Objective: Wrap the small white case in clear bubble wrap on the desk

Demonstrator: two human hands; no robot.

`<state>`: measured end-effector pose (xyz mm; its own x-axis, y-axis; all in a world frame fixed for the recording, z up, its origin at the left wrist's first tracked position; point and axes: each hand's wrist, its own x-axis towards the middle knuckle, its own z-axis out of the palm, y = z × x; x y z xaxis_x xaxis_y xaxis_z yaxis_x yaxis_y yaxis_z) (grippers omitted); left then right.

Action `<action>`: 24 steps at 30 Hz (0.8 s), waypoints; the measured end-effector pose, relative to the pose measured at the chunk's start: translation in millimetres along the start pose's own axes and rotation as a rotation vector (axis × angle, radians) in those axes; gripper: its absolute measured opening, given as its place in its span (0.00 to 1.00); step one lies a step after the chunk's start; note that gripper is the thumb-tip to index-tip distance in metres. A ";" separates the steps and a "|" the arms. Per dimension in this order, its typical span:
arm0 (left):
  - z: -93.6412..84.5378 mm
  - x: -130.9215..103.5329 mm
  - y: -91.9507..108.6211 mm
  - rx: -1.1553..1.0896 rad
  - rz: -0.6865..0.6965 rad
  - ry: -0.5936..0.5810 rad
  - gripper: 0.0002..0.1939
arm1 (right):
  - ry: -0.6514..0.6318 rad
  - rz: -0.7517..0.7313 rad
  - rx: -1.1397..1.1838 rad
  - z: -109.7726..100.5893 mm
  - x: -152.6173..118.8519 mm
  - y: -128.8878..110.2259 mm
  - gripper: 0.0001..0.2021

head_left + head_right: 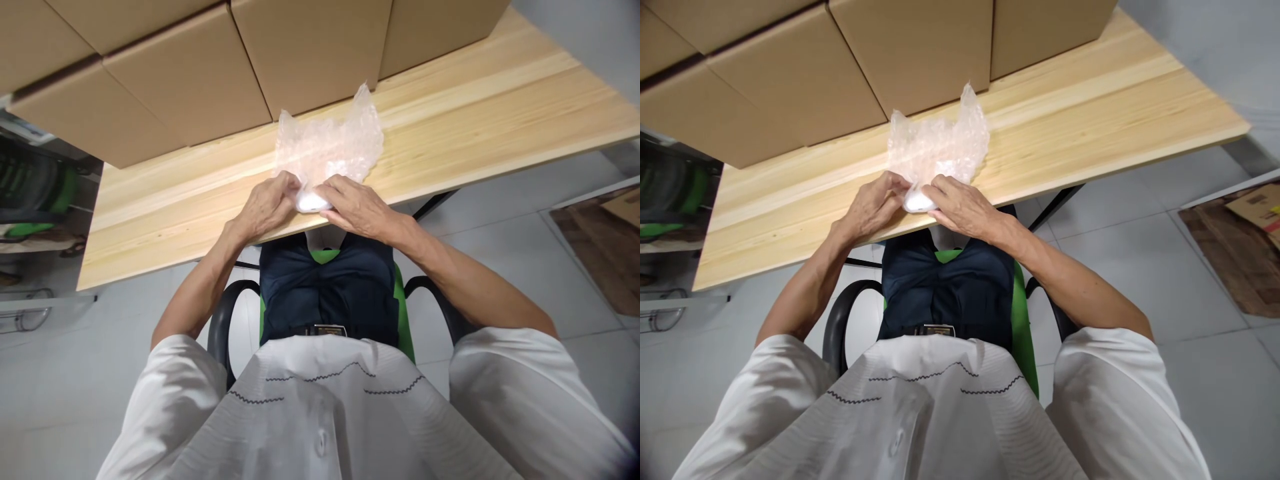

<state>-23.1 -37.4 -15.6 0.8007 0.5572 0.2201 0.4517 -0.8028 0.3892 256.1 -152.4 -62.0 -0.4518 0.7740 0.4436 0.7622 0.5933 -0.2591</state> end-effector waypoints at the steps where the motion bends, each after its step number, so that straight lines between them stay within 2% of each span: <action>1: -2.7 -2.8 1.4 -0.007 0.003 -0.031 0.17 | 0.007 0.001 0.001 0.7 -0.4 0.7 0.19; 4: -5.2 -7.9 2.3 -0.032 0.023 -0.091 0.22 | 0.025 0.005 -0.003 2.3 -1.6 3.0 0.15; 8: -1.2 -10.2 1.5 -0.050 0.039 -0.102 0.29 | 0.034 -0.002 -0.002 2.2 -2.3 4.3 0.11; 12: 5.5 -10.3 0.9 -0.057 0.036 -0.080 0.25 | 0.041 -0.007 0.012 0.9 -2.2 4.5 0.11; 15: 10.8 -9.7 -2.4 -0.087 0.087 -0.027 0.22 | 0.062 0.005 0.056 1.3 -1.9 5.7 0.13; 20: 16.4 -8.1 -10.8 -0.101 0.139 0.025 0.22 | 0.135 0.061 0.162 6.4 -1.5 8.1 0.15; 24: 14.8 -6.8 -9.6 -0.109 0.137 0.024 0.21 | 0.177 0.091 0.222 8.6 -1.2 6.8 0.15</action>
<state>-27.0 -36.6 -34.1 0.8415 0.4504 0.2984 0.2929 -0.8444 0.4486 257.7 -147.4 -71.7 -0.2839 0.7871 0.5476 0.6666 0.5725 -0.4773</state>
